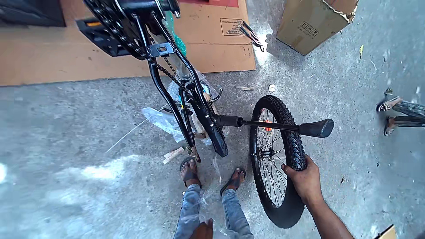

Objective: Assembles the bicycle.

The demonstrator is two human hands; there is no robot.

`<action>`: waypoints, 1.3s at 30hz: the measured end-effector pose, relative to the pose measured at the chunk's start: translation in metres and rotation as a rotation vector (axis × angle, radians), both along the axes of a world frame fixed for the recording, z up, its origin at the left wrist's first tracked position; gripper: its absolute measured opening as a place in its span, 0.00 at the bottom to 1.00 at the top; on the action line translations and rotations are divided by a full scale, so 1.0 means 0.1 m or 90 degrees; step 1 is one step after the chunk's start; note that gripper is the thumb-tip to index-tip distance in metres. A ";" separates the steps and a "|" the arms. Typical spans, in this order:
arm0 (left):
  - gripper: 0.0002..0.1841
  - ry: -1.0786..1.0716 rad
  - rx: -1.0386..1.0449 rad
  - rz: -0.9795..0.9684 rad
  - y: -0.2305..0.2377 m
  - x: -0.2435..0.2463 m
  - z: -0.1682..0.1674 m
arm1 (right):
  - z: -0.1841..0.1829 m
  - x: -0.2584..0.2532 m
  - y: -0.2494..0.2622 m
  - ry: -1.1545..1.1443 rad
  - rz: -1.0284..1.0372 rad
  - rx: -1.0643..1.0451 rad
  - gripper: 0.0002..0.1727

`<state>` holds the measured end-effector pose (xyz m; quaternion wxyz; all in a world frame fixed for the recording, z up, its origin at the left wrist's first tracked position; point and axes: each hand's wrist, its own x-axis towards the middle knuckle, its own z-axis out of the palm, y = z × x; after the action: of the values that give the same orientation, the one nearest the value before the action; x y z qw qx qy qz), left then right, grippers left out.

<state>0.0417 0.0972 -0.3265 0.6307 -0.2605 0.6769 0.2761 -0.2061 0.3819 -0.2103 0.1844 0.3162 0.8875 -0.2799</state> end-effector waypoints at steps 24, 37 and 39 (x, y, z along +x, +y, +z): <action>0.34 0.678 0.034 0.513 -0.38 -3.16 -0.08 | -0.02 -0.02 0.12 -0.006 -0.015 -0.008 0.35; 0.18 0.725 -0.079 0.595 -0.51 -4.06 -0.71 | 0.03 0.28 0.42 0.017 -0.015 -0.012 0.37; 0.09 0.747 -0.093 0.603 -0.38 -3.70 -0.69 | 0.04 0.23 0.42 0.006 -0.001 -0.023 0.38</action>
<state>-0.3281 0.0596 -0.3954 -0.0377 -0.3753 0.7338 0.5651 -0.1827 0.4240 -0.2061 0.1860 0.3118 0.8829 -0.2977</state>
